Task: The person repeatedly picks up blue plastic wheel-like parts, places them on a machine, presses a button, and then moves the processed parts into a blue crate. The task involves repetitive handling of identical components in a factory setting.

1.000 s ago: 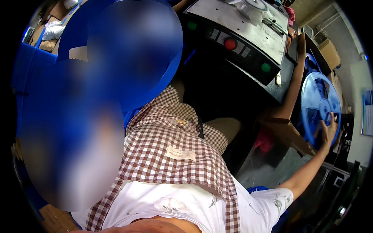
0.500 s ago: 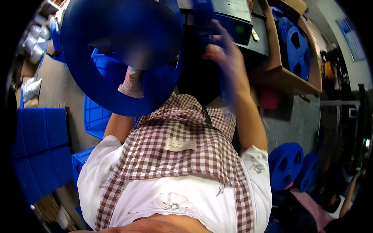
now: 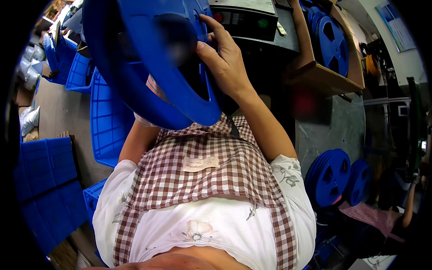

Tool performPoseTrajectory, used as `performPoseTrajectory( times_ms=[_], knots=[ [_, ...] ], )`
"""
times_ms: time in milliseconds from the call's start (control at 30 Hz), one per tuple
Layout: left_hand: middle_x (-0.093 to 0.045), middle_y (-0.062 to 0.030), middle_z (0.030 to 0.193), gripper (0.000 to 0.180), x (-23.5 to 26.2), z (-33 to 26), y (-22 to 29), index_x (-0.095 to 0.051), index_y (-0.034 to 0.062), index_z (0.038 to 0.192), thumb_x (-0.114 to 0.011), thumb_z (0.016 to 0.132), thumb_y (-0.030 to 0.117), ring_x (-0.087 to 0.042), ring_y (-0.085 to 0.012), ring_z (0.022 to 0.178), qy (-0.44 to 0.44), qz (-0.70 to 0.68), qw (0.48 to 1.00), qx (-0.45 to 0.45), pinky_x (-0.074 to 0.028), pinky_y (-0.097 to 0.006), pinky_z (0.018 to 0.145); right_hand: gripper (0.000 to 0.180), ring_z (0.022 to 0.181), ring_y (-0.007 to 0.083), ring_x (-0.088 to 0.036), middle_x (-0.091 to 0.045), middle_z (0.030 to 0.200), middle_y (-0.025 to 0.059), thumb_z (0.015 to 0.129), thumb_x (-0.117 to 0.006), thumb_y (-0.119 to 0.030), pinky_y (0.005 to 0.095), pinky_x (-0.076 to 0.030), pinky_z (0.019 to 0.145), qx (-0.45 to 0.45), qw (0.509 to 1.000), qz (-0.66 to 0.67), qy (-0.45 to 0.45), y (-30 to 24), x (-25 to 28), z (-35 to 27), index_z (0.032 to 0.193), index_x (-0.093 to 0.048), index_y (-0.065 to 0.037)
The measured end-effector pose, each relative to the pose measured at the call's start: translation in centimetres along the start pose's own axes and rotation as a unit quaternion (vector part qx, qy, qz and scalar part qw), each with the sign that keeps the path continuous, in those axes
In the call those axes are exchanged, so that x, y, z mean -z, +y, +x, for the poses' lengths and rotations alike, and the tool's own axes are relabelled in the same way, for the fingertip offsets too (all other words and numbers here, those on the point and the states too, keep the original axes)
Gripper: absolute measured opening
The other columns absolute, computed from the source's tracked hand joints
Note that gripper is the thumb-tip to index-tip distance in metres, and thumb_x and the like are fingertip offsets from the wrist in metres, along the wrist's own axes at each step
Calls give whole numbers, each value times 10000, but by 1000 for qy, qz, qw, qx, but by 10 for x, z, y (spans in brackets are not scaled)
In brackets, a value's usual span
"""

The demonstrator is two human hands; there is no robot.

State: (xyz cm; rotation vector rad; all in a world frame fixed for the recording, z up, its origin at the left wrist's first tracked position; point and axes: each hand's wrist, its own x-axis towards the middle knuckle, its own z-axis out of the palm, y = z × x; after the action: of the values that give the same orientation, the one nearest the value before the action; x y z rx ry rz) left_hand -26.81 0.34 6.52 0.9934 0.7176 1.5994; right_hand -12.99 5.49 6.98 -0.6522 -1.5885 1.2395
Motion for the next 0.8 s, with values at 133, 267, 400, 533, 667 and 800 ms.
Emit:
performPoseTrajectory(
  times_ms=[133, 267, 400, 533, 667, 800],
  knots=[
    [-620, -71, 1108, 522, -10, -2, -1, -456, 120, 1311, -683, 854, 229, -613, -177, 1011, -4, -5, 1000, -30, -515, -293, 864, 613, 779, 105, -530, -515, 828, 18, 863, -574, -368, 262, -457, 738, -10, 1000, 22, 1, 2, 5, 0, 1378, -409, -80],
    [-605, -74, 1101, 661, -17, 0, 2, -328, 175, 1414, -676, 859, 267, -595, -165, 1024, 8, 19, 1000, -14, -494, -328, 899, 597, 783, 87, -504, -507, 846, 10, 879, -556, -327, 247, -437, 740, -2, 999, 52, 1, 6, 8, -1, 1399, -388, -84],
    [-593, -75, 1081, 804, -16, 7, 2, -199, 197, 1473, -692, 845, 284, -590, -169, 998, -8, 47, 998, 27, -482, -351, 902, 600, 790, 87, -516, -512, 848, 10, 888, -534, -341, 246, -442, 753, -37, 999, 33, -1, -2, 11, -1, 1409, -376, -88],
    [-599, -77, 1043, 788, -14, 10, 0, -207, 200, 1470, -685, 850, 285, -591, -176, 992, -23, 37, 999, 14, -478, -354, 907, 612, 788, 88, -526, -514, 846, 5, 888, -529, -365, 247, -446, 768, -65, 998, 20, -3, -2, 14, 1, 1413, -375, -92],
    [-605, -82, 1051, 758, -14, 11, 0, -210, 202, 1469, -664, 867, 276, -587, -179, 1025, -12, 45, 999, 25, -474, -352, 917, 609, 793, 85, -522, -515, 851, 3, 887, -543, -360, 242, -441, 777, -76, 996, 39, -1, -1, 13, 2, 1410, -382, -93],
    [-613, -79, 1079, 701, -17, 7, 5, -251, 185, 1454, -648, 881, 255, -585, -173, 1062, -5, 23, 999, 41, -481, -335, 917, 613, 792, 81, -508, -510, 857, -1, 882, -573, -343, 231, -433, 772, -35, 999, 39, 6, 2, 11, 3, 1403, -389, -76]
  ],
)
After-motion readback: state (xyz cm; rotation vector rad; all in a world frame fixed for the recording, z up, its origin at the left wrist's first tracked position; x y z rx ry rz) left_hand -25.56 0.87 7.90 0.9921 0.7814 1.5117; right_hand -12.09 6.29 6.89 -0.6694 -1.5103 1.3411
